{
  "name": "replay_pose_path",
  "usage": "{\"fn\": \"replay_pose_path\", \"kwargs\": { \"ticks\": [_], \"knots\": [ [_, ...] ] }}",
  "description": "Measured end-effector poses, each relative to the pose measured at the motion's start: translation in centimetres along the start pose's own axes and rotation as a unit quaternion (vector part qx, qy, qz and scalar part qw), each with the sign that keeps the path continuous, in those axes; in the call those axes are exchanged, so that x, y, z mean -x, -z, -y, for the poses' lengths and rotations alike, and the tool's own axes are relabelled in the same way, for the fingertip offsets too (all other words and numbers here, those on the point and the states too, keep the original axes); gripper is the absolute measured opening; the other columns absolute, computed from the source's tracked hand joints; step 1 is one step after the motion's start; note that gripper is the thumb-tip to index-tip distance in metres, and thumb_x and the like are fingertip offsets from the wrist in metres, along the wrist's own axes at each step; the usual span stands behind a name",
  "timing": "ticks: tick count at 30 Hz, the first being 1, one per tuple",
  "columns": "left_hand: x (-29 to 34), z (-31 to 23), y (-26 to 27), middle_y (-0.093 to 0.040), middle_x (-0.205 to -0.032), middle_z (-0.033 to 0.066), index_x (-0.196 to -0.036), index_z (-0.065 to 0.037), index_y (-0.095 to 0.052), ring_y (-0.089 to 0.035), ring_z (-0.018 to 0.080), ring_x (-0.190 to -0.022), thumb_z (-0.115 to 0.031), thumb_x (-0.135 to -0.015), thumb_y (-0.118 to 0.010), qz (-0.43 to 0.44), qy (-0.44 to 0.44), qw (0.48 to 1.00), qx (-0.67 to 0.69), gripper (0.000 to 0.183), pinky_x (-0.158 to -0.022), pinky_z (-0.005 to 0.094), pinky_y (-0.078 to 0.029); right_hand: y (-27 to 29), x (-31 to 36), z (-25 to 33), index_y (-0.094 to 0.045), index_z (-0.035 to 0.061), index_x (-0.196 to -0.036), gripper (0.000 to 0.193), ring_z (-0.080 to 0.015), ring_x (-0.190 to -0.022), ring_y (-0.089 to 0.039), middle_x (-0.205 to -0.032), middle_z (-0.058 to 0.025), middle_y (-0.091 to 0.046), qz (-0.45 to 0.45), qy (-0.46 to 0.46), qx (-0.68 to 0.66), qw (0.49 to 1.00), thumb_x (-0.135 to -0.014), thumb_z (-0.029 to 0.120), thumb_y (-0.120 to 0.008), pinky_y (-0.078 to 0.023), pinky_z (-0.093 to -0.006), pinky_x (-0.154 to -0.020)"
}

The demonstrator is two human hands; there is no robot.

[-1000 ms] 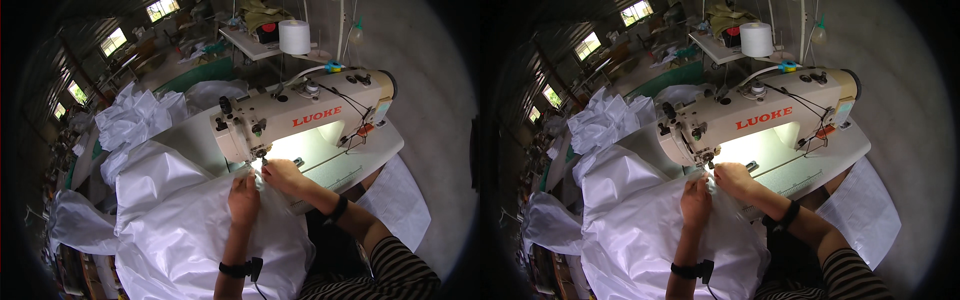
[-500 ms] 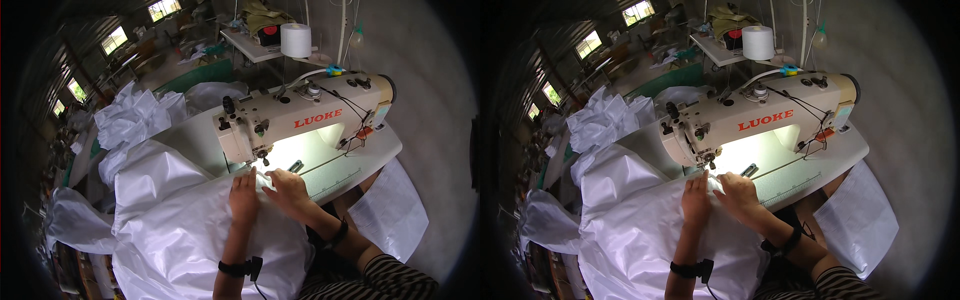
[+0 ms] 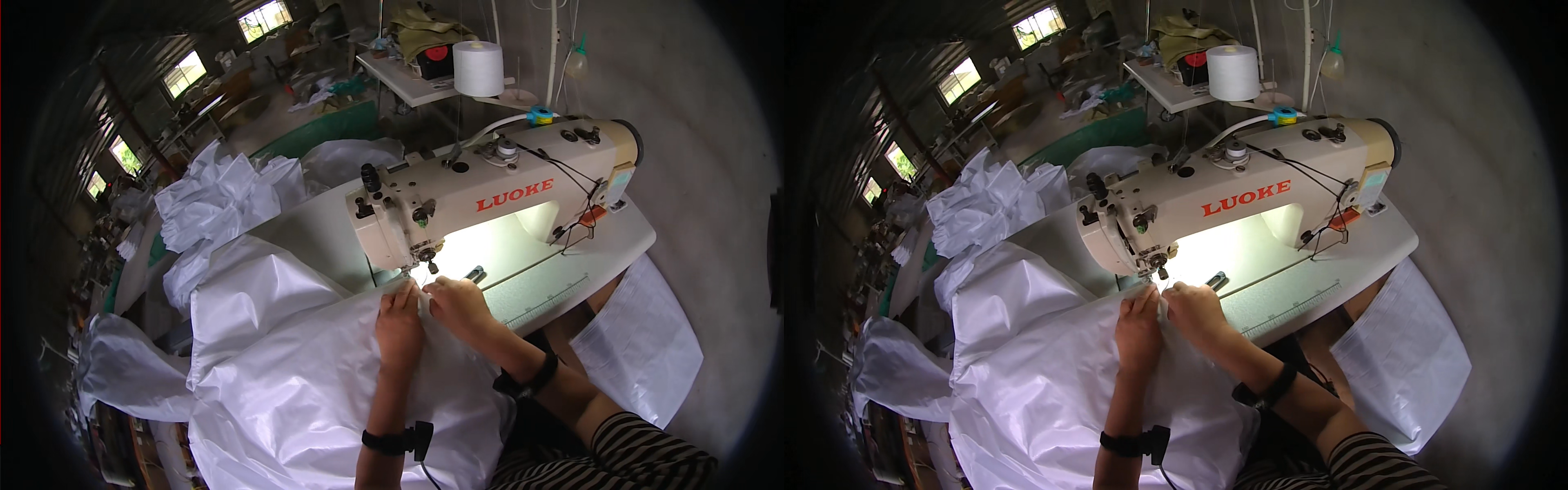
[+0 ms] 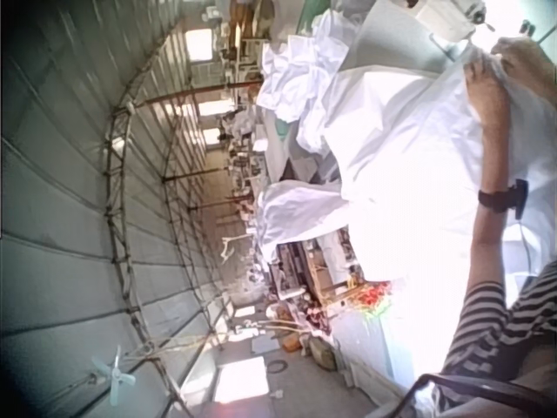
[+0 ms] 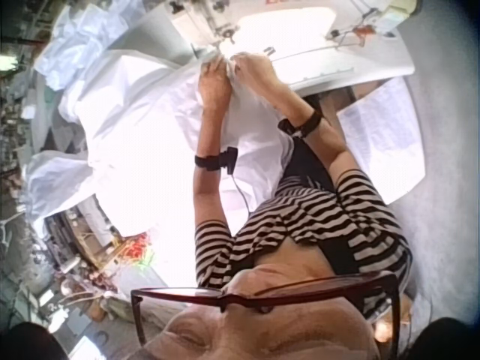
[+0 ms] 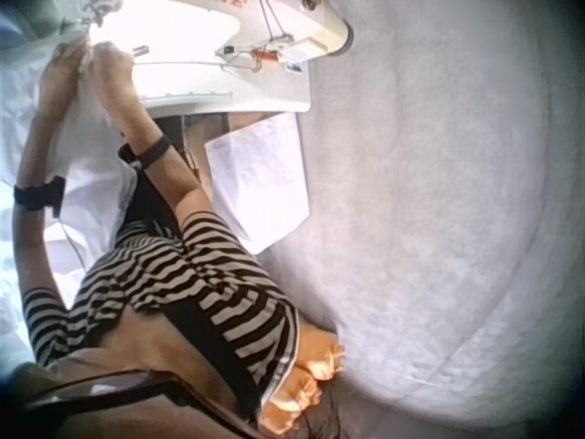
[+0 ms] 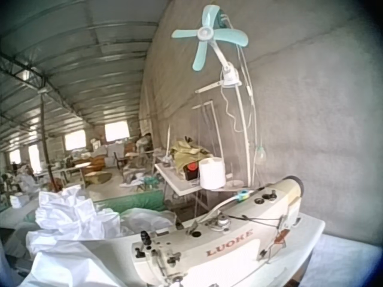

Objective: Sewing large white plastic sheets using an industrial sewing machine.

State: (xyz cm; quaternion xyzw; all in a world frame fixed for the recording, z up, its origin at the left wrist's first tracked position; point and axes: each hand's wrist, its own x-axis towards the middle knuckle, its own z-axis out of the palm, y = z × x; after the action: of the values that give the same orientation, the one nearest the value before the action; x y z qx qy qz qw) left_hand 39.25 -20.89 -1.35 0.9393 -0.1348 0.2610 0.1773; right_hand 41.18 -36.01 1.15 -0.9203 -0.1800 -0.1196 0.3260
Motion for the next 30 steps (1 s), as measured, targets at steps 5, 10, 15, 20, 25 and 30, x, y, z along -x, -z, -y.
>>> {"fn": "replay_pose_path", "kwargs": {
  "ticks": [5,10,15,20,25,30],
  "knots": [
    [-0.8,-1.6,1.1,-0.065,-0.122,0.0091,-0.116,-0.006,-0.065,-0.06,0.0299,-0.104,0.0,-0.082,-0.055,-0.007,0.041,0.998,0.039,0.037,-0.09,0.0377,-0.052,-0.3,0.8,0.5,-0.064,0.0042,-0.089,0.008,-0.0314,-0.077,-0.067,-0.088,-0.0131,-0.066,0.051,0.099,0.15,0.982,-0.087,0.011,-0.061,-0.054,-0.0421,-0.072],
    [-0.6,-1.2,0.9,-0.068,-0.114,0.0133,-0.12,-0.003,-0.063,-0.06,0.0337,-0.106,0.003,-0.077,-0.053,-0.013,0.005,1.0,0.012,0.045,-0.092,0.0406,-0.051,1.8,0.7,-0.3,-0.065,0.0044,-0.095,0.013,-0.0285,-0.077,-0.068,-0.088,-0.012,-0.065,0.046,0.044,0.035,0.997,-0.088,0.015,-0.063,-0.055,-0.0401,-0.07],
    [-0.1,-0.4,0.4,-0.067,-0.113,0.0143,-0.125,-0.002,-0.062,-0.06,0.0337,-0.104,0.004,-0.075,-0.051,-0.024,0.007,1.0,0.007,0.051,-0.092,0.0403,-0.051,2.1,-0.2,0.7,-0.065,0.0039,-0.099,0.024,-0.0281,-0.08,-0.069,-0.09,-0.0136,-0.067,0.022,-0.003,0.054,0.998,-0.09,0.026,-0.066,-0.055,-0.0384,-0.07],
    [-0.5,-0.9,0.5,-0.066,-0.114,0.0144,-0.123,-0.001,-0.062,-0.06,0.0337,-0.103,0.004,-0.075,-0.052,-0.013,0.004,1.0,0.003,0.05,-0.092,0.0406,-0.051,0.3,-3.8,-1.2,-0.07,0.0082,-0.097,0.022,-0.0278,-0.086,-0.07,-0.086,-0.0123,-0.071,0.071,-0.032,0.083,0.994,-0.087,0.027,-0.066,-0.055,-0.0366,-0.072],
    [-0.5,-1.1,0.6,-0.063,-0.122,0.0094,-0.114,-0.005,-0.065,-0.059,0.0331,-0.107,0.002,-0.078,-0.054,-0.009,0.007,1.0,0.016,0.038,-0.092,0.0403,-0.052,0.4,-5.8,-3.9,-0.072,0.0165,-0.103,0.024,-0.0266,-0.089,-0.07,-0.089,-0.009,-0.073,0.072,-0.095,0.144,0.982,-0.085,0.03,-0.064,-0.054,-0.04,-0.08],
    [0.1,-0.8,0.5,-0.061,-0.125,0.0086,-0.113,-0.006,-0.065,-0.059,0.0331,-0.108,0.002,-0.08,-0.053,-0.02,0.041,0.999,0.006,0.035,-0.092,0.0417,-0.052,1.3,-4.8,-1.7,-0.071,0.014,-0.1,0.028,-0.0275,-0.087,-0.07,-0.086,-0.0097,-0.073,0.086,-0.008,0.107,0.99,-0.085,0.036,-0.065,-0.054,-0.0404,-0.077]
  ]
}}
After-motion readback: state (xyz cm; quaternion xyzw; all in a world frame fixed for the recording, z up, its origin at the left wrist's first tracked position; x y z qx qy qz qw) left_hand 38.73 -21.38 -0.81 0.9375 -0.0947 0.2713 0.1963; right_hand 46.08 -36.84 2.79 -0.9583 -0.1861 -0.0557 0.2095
